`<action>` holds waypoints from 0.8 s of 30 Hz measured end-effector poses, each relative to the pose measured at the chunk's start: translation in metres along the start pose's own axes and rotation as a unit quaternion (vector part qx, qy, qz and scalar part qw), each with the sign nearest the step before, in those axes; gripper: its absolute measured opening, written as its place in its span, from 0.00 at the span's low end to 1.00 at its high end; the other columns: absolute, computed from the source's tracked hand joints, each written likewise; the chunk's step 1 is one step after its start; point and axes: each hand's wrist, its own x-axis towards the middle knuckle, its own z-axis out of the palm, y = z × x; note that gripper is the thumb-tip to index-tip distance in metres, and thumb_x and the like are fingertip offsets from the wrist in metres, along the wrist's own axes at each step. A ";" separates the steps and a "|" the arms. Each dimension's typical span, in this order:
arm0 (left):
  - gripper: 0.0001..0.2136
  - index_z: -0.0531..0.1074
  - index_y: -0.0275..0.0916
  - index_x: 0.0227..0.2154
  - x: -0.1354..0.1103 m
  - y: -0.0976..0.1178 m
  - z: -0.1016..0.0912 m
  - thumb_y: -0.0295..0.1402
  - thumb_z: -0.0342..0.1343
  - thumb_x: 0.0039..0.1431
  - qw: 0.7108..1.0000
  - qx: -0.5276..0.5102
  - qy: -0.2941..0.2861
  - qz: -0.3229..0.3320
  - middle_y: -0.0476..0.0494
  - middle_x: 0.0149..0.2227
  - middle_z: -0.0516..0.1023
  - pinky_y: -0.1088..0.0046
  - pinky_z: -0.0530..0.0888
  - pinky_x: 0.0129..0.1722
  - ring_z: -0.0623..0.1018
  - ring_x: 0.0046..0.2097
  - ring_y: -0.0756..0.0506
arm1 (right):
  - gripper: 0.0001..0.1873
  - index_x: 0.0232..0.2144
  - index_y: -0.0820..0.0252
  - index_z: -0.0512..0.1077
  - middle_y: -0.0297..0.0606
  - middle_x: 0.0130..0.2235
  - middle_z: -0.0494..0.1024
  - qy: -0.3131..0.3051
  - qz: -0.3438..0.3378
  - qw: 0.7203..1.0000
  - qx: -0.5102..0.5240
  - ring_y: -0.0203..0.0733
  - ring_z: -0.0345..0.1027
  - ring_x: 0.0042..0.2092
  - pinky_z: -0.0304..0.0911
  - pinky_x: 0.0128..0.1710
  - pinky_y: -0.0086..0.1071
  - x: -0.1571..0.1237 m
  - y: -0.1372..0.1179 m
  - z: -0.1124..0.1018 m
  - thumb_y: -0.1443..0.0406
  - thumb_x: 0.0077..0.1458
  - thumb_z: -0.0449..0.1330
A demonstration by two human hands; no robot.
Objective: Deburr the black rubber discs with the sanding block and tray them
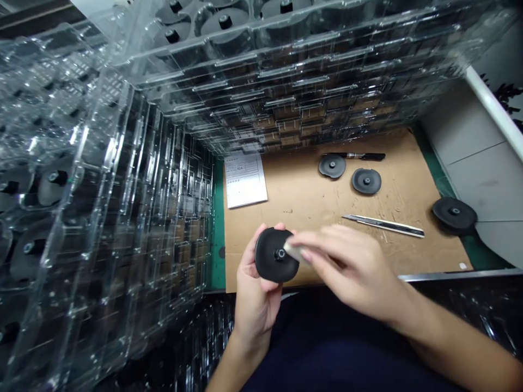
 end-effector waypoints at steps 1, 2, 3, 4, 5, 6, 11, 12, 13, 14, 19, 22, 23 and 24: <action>0.26 0.73 0.46 0.45 0.000 0.000 0.000 0.27 0.68 0.39 1.000 -0.003 0.000 0.010 0.47 0.47 0.77 0.77 0.74 0.46 0.76 0.50 0.44 | 0.13 0.45 0.60 0.71 0.35 0.36 0.77 0.021 -0.009 1.000 -0.010 0.35 0.67 0.33 0.60 0.35 0.32 0.000 -0.001 0.001 0.70 0.58 0.54; 0.26 0.73 0.46 0.45 0.001 0.000 0.000 0.25 0.68 0.39 1.000 -0.004 0.001 0.015 0.48 0.48 0.77 0.78 0.73 0.46 0.75 0.50 0.44 | 0.14 0.46 0.62 0.70 0.37 0.37 0.77 0.042 -0.016 0.999 -0.024 0.36 0.67 0.34 0.60 0.36 0.33 0.000 -0.003 0.002 0.71 0.58 0.54; 0.26 0.72 0.47 0.45 0.001 0.000 0.001 0.25 0.67 0.39 1.000 -0.007 0.004 0.016 0.48 0.48 0.77 0.77 0.73 0.47 0.75 0.50 0.44 | 0.15 0.48 0.64 0.69 0.40 0.38 0.77 0.055 -0.023 0.998 -0.036 0.38 0.67 0.34 0.60 0.36 0.35 -0.001 -0.006 0.003 0.72 0.57 0.54; 0.26 0.72 0.47 0.46 0.001 0.000 0.001 0.24 0.67 0.40 1.000 -0.010 0.008 0.012 0.49 0.48 0.77 0.74 0.73 0.48 0.76 0.50 0.43 | 0.16 0.49 0.67 0.68 0.41 0.37 0.77 0.055 -0.029 0.997 -0.037 0.39 0.67 0.34 0.61 0.36 0.35 -0.002 -0.010 0.003 0.72 0.57 0.54; 0.26 0.72 0.48 0.46 0.001 0.000 0.001 0.23 0.66 0.41 1.000 -0.014 0.011 0.006 0.49 0.48 0.77 0.72 0.74 0.48 0.76 0.49 0.42 | 0.17 0.49 0.68 0.68 0.42 0.36 0.77 0.042 -0.035 0.998 -0.020 0.38 0.67 0.33 0.61 0.36 0.35 -0.004 -0.013 0.004 0.73 0.56 0.54; 0.26 0.72 0.48 0.46 0.001 0.000 0.001 0.22 0.65 0.42 1.000 -0.020 0.016 -0.003 0.50 0.48 0.77 0.70 0.74 0.48 0.76 0.49 0.42 | 0.16 0.48 0.67 0.69 0.40 0.34 0.77 0.018 -0.033 0.999 0.012 0.37 0.67 0.32 0.62 0.35 0.34 -0.005 -0.015 0.003 0.73 0.56 0.54; 0.25 0.72 0.48 0.45 0.001 0.002 0.002 0.22 0.64 0.43 0.997 -0.056 0.025 -0.042 0.51 0.46 0.77 0.75 0.75 0.44 0.76 0.48 0.42 | 0.11 0.43 0.53 0.72 0.32 0.41 0.77 0.040 0.118 0.981 0.149 0.33 0.69 0.38 0.63 0.36 0.26 -0.010 0.008 -0.004 0.67 0.59 0.55; 0.24 0.72 0.48 0.45 0.001 0.003 0.003 0.23 0.64 0.43 0.997 -0.060 0.026 -0.051 0.50 0.46 0.77 0.76 0.75 0.43 0.76 0.48 0.42 | 0.11 0.44 0.52 0.72 0.32 0.43 0.76 0.080 0.157 0.973 0.146 0.35 0.69 0.41 0.63 0.37 0.26 -0.012 0.018 -0.004 0.65 0.59 0.55; 0.24 0.72 0.48 0.45 0.002 0.003 0.004 0.24 0.64 0.43 0.996 -0.062 0.027 -0.060 0.50 0.46 0.77 0.76 0.75 0.43 0.77 0.48 0.42 | 0.11 0.44 0.51 0.72 0.32 0.44 0.76 0.114 0.193 0.965 0.139 0.36 0.68 0.43 0.63 0.37 0.27 -0.014 0.028 -0.004 0.63 0.59 0.55; 0.23 0.72 0.48 0.44 0.002 0.003 0.004 0.24 0.65 0.43 0.995 -0.063 0.030 -0.069 0.50 0.46 0.77 0.75 0.75 0.43 0.77 0.48 0.41 | 0.12 0.44 0.52 0.72 0.33 0.44 0.75 0.131 0.225 0.956 0.132 0.37 0.68 0.43 0.63 0.36 0.28 -0.017 0.038 -0.004 0.62 0.59 0.55; 0.23 0.72 0.49 0.44 0.002 0.000 0.006 0.23 0.64 0.44 0.994 -0.056 0.023 -0.095 0.50 0.46 0.77 0.70 0.74 0.46 0.77 0.47 0.42 | 0.14 0.47 0.53 0.70 0.36 0.44 0.75 0.103 0.254 0.957 0.100 0.40 0.69 0.40 0.63 0.32 0.30 -0.021 0.044 -0.005 0.60 0.59 0.54; 0.23 0.71 0.48 0.46 -0.001 -0.002 0.007 0.24 0.64 0.45 0.993 -0.060 0.008 -0.098 0.50 0.46 0.77 0.75 0.74 0.45 0.77 0.47 0.46 | 0.14 0.48 0.54 0.69 0.36 0.45 0.74 0.106 0.122 0.985 0.068 0.40 0.68 0.41 0.63 0.38 0.33 -0.011 0.014 -0.007 0.65 0.59 0.54; 0.23 0.70 0.47 0.47 -0.002 -0.003 0.007 0.24 0.63 0.46 0.993 -0.060 0.009 -0.099 0.49 0.46 0.76 0.76 0.73 0.46 0.76 0.47 0.47 | 0.15 0.48 0.56 0.69 0.37 0.44 0.75 0.100 0.060 0.992 0.055 0.40 0.67 0.41 0.63 0.40 0.34 -0.007 0.004 -0.006 0.67 0.58 0.54; 0.21 0.70 0.46 0.47 -0.003 -0.003 0.006 0.25 0.62 0.48 0.993 -0.059 0.012 -0.099 0.48 0.47 0.76 0.77 0.73 0.46 0.76 0.48 0.47 | 0.15 0.48 0.58 0.69 0.38 0.43 0.75 0.089 0.002 0.995 0.045 0.40 0.67 0.40 0.62 0.41 0.36 -0.004 -0.005 -0.005 0.69 0.58 0.54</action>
